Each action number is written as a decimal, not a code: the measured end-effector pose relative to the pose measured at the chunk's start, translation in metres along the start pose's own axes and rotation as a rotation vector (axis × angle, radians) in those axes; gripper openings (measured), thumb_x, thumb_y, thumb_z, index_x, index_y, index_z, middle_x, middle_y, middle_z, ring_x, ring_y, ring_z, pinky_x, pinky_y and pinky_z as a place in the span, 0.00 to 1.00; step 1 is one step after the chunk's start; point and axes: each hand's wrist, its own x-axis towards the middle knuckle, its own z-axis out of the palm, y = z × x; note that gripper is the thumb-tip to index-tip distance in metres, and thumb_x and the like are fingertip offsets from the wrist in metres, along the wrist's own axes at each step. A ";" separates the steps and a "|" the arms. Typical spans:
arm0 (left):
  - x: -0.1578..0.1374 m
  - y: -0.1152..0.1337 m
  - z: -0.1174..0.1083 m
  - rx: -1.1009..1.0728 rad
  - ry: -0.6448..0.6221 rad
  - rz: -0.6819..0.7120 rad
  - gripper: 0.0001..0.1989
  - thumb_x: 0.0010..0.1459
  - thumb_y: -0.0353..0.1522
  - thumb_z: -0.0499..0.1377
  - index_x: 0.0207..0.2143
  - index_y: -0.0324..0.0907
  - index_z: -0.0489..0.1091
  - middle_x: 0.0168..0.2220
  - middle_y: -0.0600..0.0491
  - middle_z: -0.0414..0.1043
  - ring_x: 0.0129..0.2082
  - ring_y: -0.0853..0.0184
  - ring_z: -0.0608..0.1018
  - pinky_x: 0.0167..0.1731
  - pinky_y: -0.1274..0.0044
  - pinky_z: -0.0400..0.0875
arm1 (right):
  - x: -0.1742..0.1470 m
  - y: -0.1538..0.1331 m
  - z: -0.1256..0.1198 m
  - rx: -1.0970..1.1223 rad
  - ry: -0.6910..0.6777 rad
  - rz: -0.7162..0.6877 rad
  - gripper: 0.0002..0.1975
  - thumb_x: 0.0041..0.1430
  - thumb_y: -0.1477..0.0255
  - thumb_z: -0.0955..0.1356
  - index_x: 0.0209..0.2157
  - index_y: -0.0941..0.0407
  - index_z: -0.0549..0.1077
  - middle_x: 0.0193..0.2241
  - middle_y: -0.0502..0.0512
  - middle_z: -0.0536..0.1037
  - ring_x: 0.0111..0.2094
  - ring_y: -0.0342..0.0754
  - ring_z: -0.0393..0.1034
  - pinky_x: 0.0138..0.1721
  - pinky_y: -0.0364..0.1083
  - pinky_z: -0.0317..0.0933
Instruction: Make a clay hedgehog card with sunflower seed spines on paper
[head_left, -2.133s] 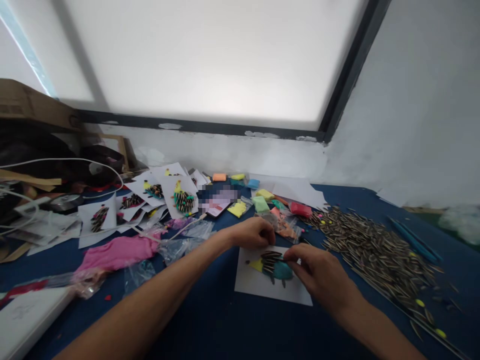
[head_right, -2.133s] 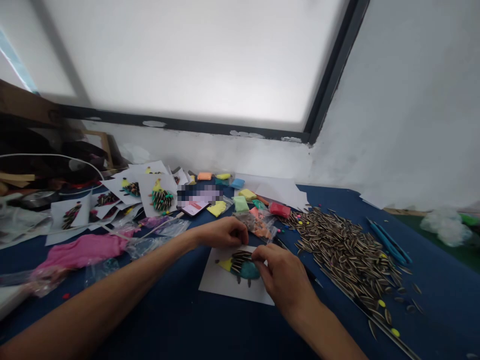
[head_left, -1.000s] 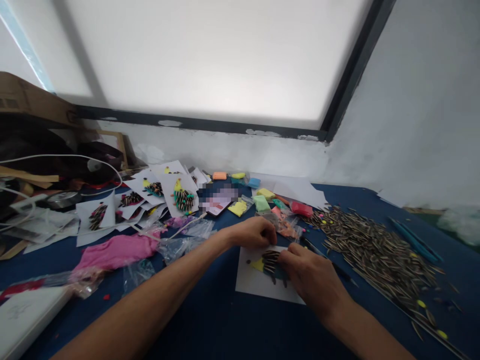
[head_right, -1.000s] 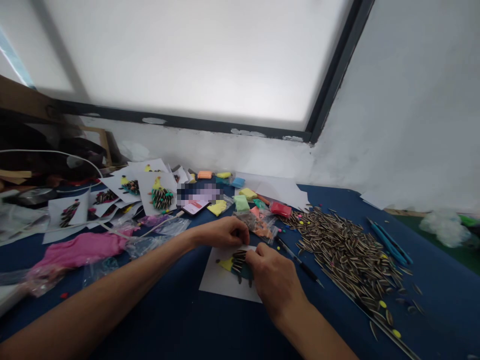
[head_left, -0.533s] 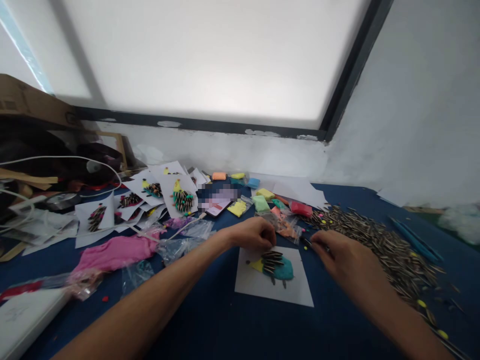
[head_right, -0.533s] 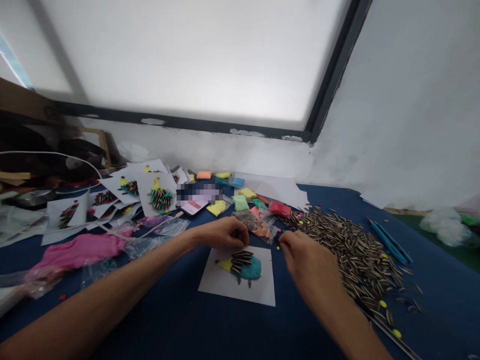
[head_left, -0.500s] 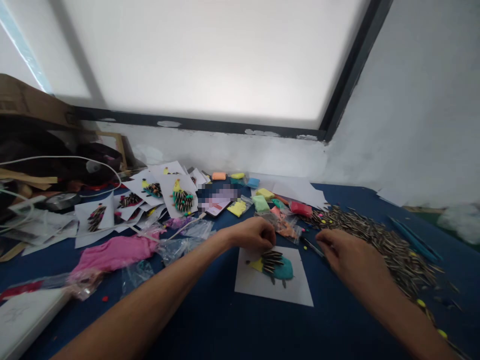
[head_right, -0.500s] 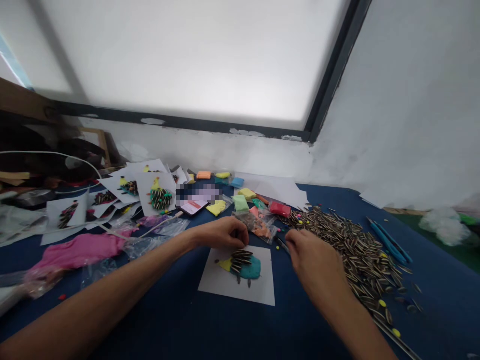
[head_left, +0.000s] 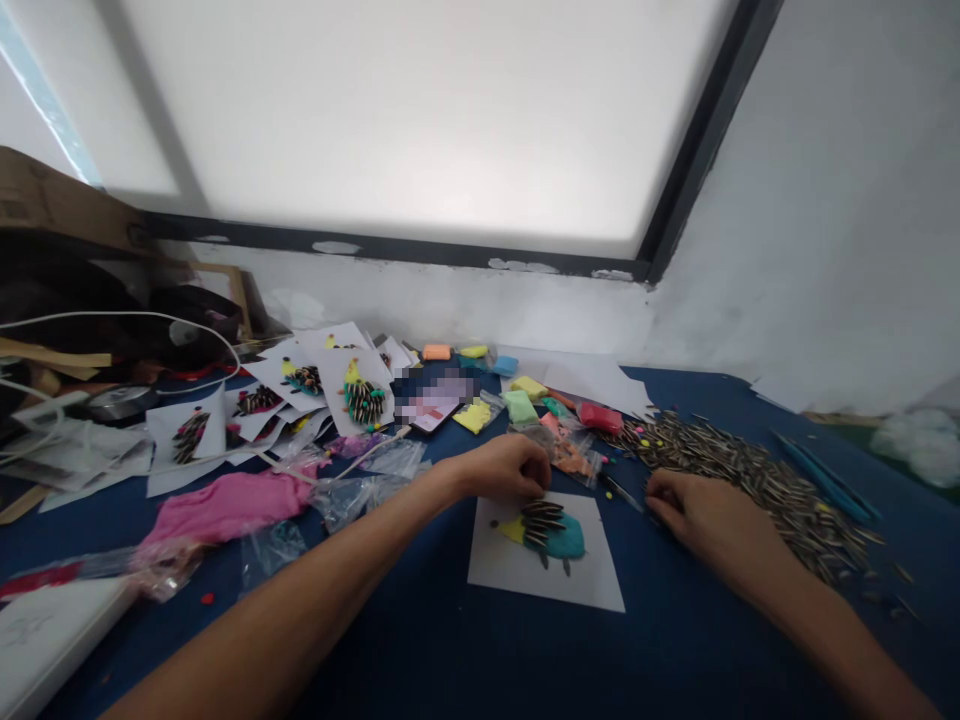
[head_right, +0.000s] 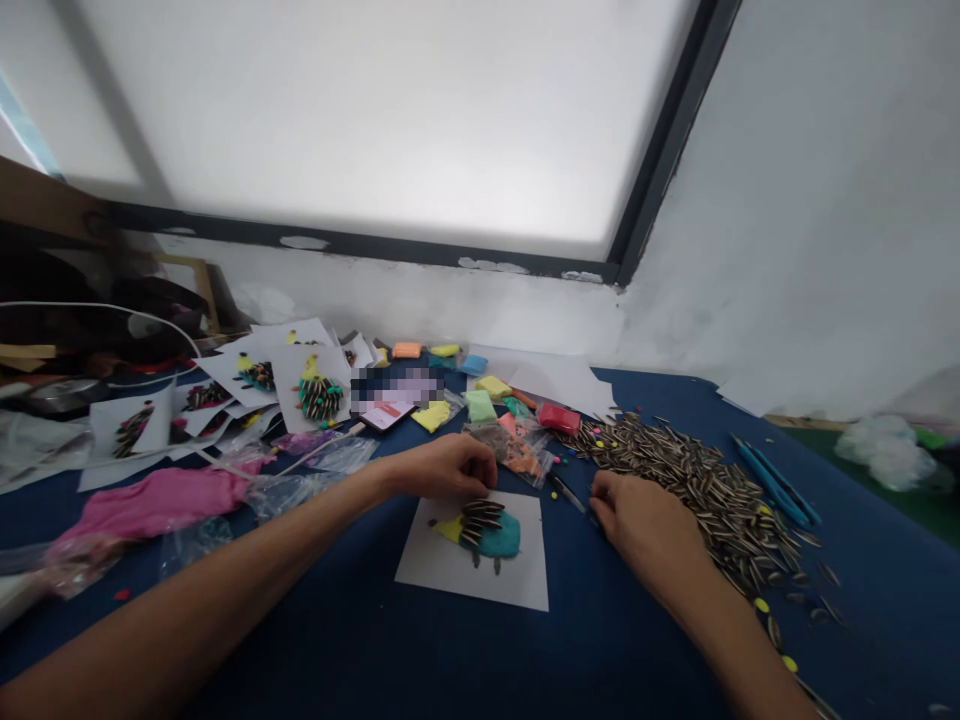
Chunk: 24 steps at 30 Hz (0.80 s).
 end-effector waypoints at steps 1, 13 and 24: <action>0.000 0.000 0.000 0.001 0.001 0.002 0.07 0.50 0.26 0.60 0.34 0.36 0.73 0.27 0.55 0.69 0.26 0.73 0.69 0.24 0.82 0.60 | 0.000 0.001 0.001 -0.002 -0.003 -0.001 0.07 0.56 0.71 0.64 0.30 0.52 0.75 0.26 0.53 0.78 0.27 0.50 0.72 0.24 0.43 0.51; -0.001 0.005 -0.002 0.002 -0.014 -0.032 0.09 0.50 0.25 0.61 0.36 0.36 0.72 0.26 0.57 0.65 0.25 0.74 0.67 0.24 0.82 0.58 | 0.000 -0.001 0.009 0.016 0.087 0.005 0.05 0.54 0.75 0.64 0.27 0.53 0.71 0.25 0.52 0.77 0.27 0.50 0.70 0.25 0.44 0.49; 0.000 0.004 -0.001 -0.010 -0.009 -0.035 0.08 0.49 0.25 0.61 0.35 0.36 0.72 0.25 0.57 0.65 0.25 0.73 0.68 0.24 0.82 0.59 | -0.012 -0.018 -0.003 0.358 0.214 -0.079 0.09 0.58 0.69 0.60 0.35 0.54 0.70 0.27 0.51 0.75 0.26 0.46 0.69 0.27 0.43 0.57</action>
